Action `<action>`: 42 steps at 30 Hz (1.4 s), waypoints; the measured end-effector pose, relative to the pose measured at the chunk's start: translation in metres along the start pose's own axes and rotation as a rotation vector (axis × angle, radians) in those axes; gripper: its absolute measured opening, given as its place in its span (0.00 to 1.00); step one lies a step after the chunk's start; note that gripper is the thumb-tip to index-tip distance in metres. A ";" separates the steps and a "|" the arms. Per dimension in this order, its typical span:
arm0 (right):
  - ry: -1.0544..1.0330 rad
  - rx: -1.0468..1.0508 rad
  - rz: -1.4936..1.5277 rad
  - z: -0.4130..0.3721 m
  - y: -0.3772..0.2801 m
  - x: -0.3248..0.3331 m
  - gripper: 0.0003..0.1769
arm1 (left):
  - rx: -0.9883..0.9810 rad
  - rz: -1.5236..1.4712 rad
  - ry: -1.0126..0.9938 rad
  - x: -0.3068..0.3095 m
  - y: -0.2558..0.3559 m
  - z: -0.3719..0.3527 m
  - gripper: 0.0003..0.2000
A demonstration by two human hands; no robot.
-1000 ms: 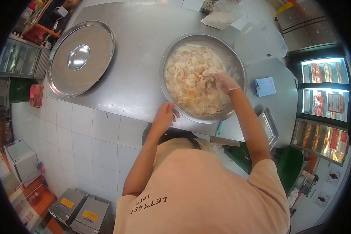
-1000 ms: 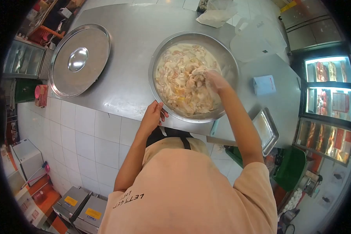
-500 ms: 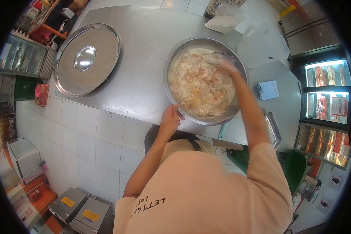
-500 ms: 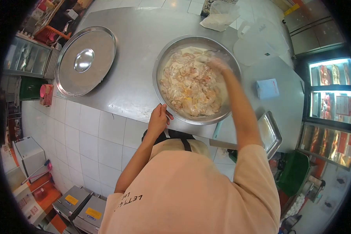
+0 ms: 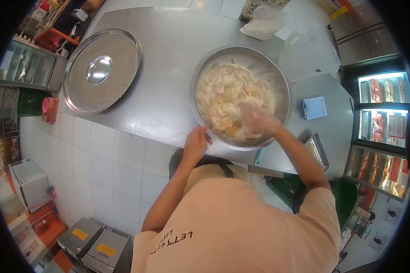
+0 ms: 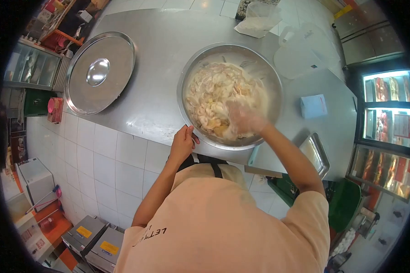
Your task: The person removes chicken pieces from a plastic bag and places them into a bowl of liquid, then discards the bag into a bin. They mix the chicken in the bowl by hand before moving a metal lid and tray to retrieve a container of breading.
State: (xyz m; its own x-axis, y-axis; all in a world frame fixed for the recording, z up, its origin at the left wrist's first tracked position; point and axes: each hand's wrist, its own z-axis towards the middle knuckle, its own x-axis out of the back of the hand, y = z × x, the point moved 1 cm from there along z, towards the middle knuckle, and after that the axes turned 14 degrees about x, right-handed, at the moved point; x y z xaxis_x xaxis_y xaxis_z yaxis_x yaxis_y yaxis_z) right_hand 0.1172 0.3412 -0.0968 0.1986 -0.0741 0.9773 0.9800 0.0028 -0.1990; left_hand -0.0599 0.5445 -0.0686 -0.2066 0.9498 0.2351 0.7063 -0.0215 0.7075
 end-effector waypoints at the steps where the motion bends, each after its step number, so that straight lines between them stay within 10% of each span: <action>1: -0.239 -0.086 -0.045 -0.008 -0.011 -0.009 0.41 | 0.003 0.000 -0.004 -0.001 -0.001 0.002 0.19; 5: -0.596 -0.355 -0.007 0.015 -0.016 0.019 0.36 | -0.019 -0.007 -0.021 -0.001 -0.004 0.003 0.18; 8: -0.256 -0.465 -0.009 0.021 0.012 0.008 0.25 | 0.002 -0.024 -0.045 0.001 0.002 0.000 0.17; 20: -0.115 -0.802 0.295 0.041 0.020 -0.006 0.22 | 0.031 -0.016 -0.030 0.003 0.011 -0.006 0.18; 24: -0.133 0.000 0.004 0.005 0.027 -0.021 0.18 | 0.010 -0.017 -0.034 0.004 0.007 -0.003 0.18; 26: 0.402 -0.726 1.083 0.017 0.004 0.026 0.22 | -0.003 -0.016 -0.036 0.004 0.006 0.000 0.18; 33: 0.406 -0.594 0.828 -0.025 0.061 0.027 0.24 | -0.021 0.023 -0.019 0.005 0.001 0.003 0.19; 42: -0.125 -0.714 0.625 0.032 0.018 0.124 0.29 | -0.039 0.026 -0.026 0.006 0.001 0.003 0.19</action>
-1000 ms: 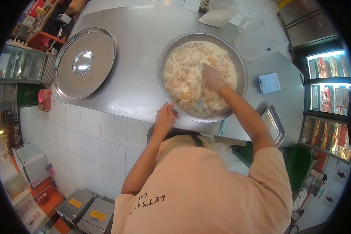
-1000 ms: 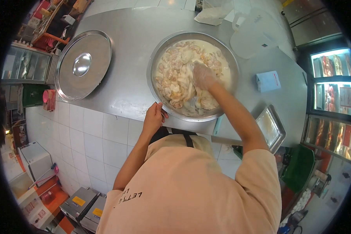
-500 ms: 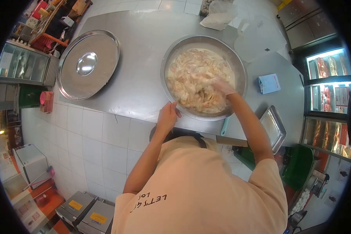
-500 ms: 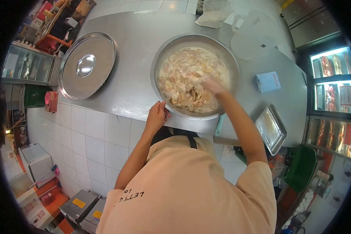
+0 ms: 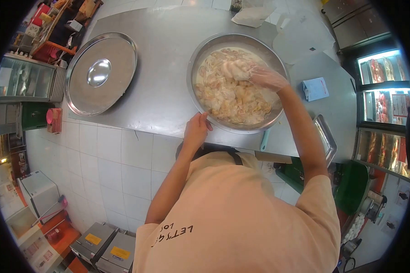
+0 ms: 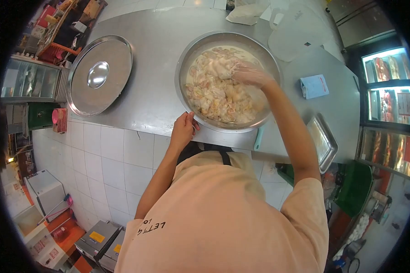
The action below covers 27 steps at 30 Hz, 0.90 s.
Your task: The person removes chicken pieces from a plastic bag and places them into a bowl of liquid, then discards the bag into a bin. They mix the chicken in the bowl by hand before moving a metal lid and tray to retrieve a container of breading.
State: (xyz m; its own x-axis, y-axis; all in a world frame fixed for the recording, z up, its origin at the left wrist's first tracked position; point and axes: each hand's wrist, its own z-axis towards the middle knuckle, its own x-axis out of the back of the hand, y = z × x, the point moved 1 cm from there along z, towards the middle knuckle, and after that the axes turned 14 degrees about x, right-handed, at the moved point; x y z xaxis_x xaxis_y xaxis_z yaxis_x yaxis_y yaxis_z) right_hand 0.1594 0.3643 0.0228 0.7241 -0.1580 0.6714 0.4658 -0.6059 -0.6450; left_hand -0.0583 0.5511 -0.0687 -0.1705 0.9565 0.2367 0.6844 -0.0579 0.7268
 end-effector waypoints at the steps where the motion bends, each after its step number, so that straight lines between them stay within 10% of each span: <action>1: 0.096 0.018 -0.075 0.000 -0.010 -0.005 0.30 | -0.001 -0.003 0.000 0.000 0.001 0.000 0.19; 6: 0.250 0.121 -0.058 0.005 0.014 0.021 0.32 | -0.005 0.028 0.018 -0.002 -0.009 0.008 0.19; 12: 0.163 -0.219 -0.369 0.053 0.088 -0.007 0.27 | 0.008 0.060 0.033 -0.003 -0.004 0.005 0.20; 17: -0.079 0.052 -0.280 0.097 0.153 -0.058 0.23 | 0.016 0.064 0.026 -0.005 -0.007 0.007 0.20; 20: -0.137 0.688 -0.309 0.096 0.145 -0.065 0.21 | -0.001 0.021 -0.003 -0.003 -0.003 0.007 0.20; 23: -0.065 0.132 0.013 0.062 0.032 -0.066 0.23 | -0.012 -0.026 -0.033 -0.004 -0.014 0.010 0.19; 27: -0.146 0.323 -0.127 0.050 0.045 -0.047 0.26 | 0.085 -0.138 -0.119 -0.001 -0.002 0.000 0.17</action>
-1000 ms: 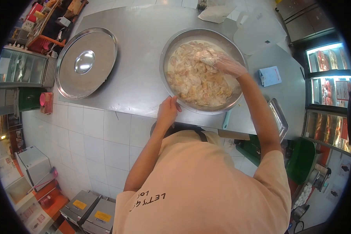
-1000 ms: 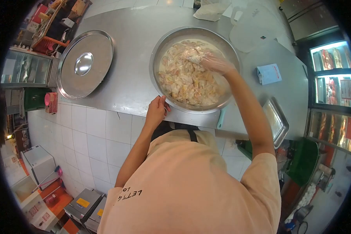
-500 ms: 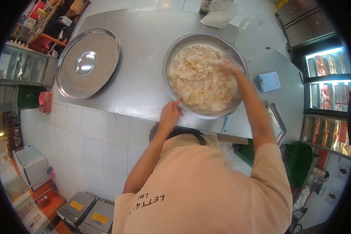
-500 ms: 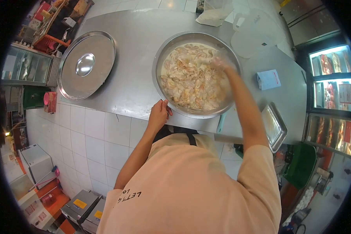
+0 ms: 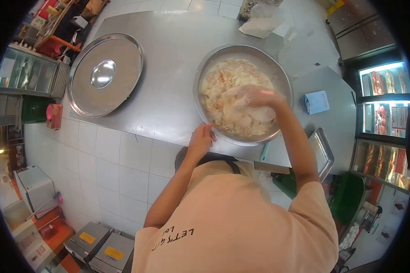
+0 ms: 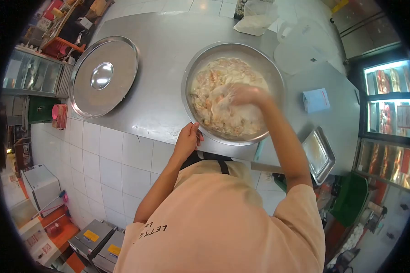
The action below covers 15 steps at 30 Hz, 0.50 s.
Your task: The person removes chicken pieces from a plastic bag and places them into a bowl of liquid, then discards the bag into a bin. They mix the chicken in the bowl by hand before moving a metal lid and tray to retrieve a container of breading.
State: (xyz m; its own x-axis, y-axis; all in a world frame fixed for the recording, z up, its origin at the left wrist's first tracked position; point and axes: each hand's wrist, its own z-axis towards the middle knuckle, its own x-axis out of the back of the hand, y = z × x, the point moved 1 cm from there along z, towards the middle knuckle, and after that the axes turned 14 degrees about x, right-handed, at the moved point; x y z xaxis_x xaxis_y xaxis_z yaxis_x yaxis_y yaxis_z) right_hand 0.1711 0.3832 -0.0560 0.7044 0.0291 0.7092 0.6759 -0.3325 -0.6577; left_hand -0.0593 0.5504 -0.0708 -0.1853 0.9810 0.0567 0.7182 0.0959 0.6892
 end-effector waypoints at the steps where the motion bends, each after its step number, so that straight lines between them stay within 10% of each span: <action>1: 0.033 -0.066 -0.054 -0.005 -0.007 0.027 0.29 | -0.001 -0.005 0.004 -0.001 0.000 0.000 0.17; 6: 0.267 -0.232 -0.049 0.047 0.035 0.069 0.25 | 0.049 -0.060 0.008 -0.005 0.008 -0.006 0.16; 10: 0.058 -0.212 -0.503 0.105 0.117 -0.010 0.25 | 0.028 0.016 0.054 -0.004 0.006 -0.001 0.16; 15: -0.259 -0.302 -0.410 0.101 0.054 -0.005 0.26 | -0.039 0.041 0.103 -0.005 0.000 0.000 0.16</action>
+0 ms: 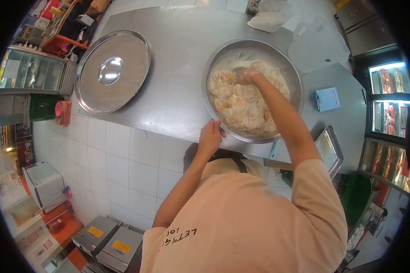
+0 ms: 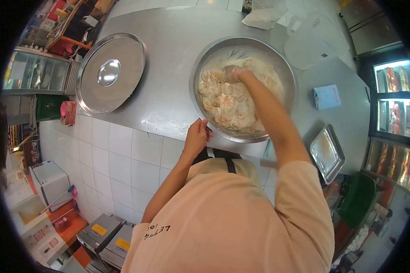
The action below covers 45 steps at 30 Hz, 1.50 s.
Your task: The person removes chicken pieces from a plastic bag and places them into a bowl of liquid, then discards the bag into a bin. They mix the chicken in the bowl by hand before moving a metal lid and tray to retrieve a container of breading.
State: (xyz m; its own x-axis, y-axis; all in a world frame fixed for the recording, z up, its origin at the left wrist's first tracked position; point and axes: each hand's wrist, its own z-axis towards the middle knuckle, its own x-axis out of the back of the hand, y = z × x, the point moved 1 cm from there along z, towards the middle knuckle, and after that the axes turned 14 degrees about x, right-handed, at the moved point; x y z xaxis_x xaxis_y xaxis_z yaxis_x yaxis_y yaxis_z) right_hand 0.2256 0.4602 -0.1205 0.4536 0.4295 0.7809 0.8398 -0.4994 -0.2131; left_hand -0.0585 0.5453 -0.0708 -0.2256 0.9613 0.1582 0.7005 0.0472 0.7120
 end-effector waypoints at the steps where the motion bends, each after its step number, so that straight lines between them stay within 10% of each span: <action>1: -0.009 0.057 0.139 -0.013 0.001 -0.001 0.25 | -0.003 -0.001 0.004 0.001 0.000 -0.001 0.16; 5: -0.294 0.265 0.079 0.004 0.092 -0.059 0.25 | 0.008 0.020 0.018 0.002 0.000 -0.001 0.18; 8: 0.145 -0.014 0.677 -0.132 -0.016 0.058 0.30 | 0.019 0.037 0.004 0.004 0.008 -0.004 0.18; 12: 0.133 0.104 0.728 -0.114 0.068 -0.002 0.33 | 0.024 0.016 -0.014 0.005 0.006 -0.002 0.17; 15: 0.555 0.142 1.336 -0.117 0.095 -0.013 0.31 | 0.058 0.006 -0.028 0.005 0.009 -0.005 0.18; 17: 0.521 0.315 0.637 -0.110 0.091 0.011 0.34 | 0.067 0.000 -0.030 0.004 0.008 -0.005 0.18; 33: 0.772 0.229 0.368 -0.176 -0.048 0.059 0.36 | 0.071 -0.035 -0.039 0.004 0.005 -0.004 0.17; 38: 0.498 -0.055 0.173 -0.160 0.007 -0.019 0.37 | 0.062 -0.033 -0.050 0.006 0.007 -0.003 0.17; 40: 0.062 -0.141 -0.156 -0.138 0.027 -0.061 0.25 | 0.095 -0.065 -0.085 0.005 0.008 -0.002 0.17; 45: 0.300 -0.072 0.013 -0.099 0.035 -0.090 0.18 | 0.128 -0.051 -0.095 0.004 0.008 -0.002 0.17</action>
State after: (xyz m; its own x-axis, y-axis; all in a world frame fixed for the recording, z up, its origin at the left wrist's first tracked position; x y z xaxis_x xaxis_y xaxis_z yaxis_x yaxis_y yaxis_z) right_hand 0.1843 0.3294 -0.1396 0.3467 0.1865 0.9192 0.8065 -0.5597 -0.1906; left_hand -0.0551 0.5484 -0.0628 -0.2022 0.9778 0.0549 0.7715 0.1245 0.6239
